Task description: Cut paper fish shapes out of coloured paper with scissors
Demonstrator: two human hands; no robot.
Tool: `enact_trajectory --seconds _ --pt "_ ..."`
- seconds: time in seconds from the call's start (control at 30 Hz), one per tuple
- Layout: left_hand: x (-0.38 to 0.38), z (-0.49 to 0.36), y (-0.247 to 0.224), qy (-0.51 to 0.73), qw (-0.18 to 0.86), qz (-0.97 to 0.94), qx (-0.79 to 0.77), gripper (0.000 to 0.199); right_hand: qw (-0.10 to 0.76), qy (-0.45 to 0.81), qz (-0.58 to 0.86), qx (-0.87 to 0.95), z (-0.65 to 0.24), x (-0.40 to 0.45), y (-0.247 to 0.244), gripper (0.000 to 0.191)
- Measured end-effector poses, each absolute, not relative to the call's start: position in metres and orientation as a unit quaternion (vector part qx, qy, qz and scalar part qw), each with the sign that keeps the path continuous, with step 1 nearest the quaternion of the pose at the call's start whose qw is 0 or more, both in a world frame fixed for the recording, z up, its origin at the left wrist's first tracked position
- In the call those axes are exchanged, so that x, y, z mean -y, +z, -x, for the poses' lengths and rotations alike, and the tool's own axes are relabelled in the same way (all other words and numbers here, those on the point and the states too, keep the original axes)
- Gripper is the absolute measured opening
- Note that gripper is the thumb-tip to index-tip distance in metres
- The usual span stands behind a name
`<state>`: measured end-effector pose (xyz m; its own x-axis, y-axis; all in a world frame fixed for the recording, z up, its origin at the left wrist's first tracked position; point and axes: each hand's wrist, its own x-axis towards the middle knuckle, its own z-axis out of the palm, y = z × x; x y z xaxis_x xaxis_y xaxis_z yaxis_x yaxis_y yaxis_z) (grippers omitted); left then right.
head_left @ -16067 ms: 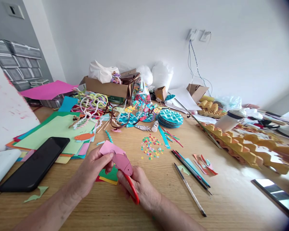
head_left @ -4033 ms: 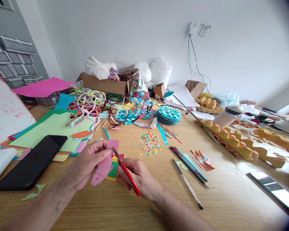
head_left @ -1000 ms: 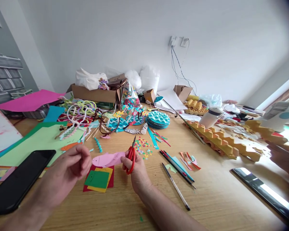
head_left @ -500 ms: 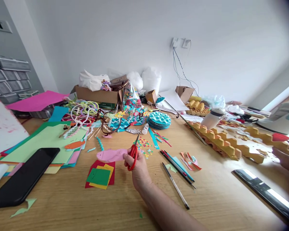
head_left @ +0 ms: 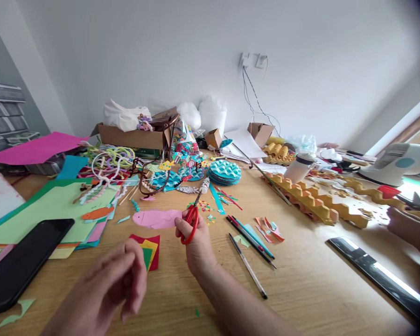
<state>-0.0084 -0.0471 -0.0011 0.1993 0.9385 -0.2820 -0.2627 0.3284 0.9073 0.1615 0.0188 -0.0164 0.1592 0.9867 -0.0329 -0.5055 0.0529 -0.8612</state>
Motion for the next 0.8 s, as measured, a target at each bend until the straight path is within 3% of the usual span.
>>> enact_trajectory --seconds 0.23,0.6,0.8 --pt "0.014 -0.007 0.01 0.473 0.701 -0.282 -0.453 0.012 0.67 0.562 0.375 0.308 -0.161 -0.016 -0.012 0.027" --pt "0.013 -0.019 0.009 0.518 0.679 -0.296 -0.427 0.019 0.671 0.556 0.377 0.315 -0.162 -0.016 -0.013 0.026" --pt "0.02 -0.022 0.009 0.491 0.694 -0.319 -0.419 0.032 0.665 0.561 0.377 0.318 -0.16 -0.015 -0.014 0.026"
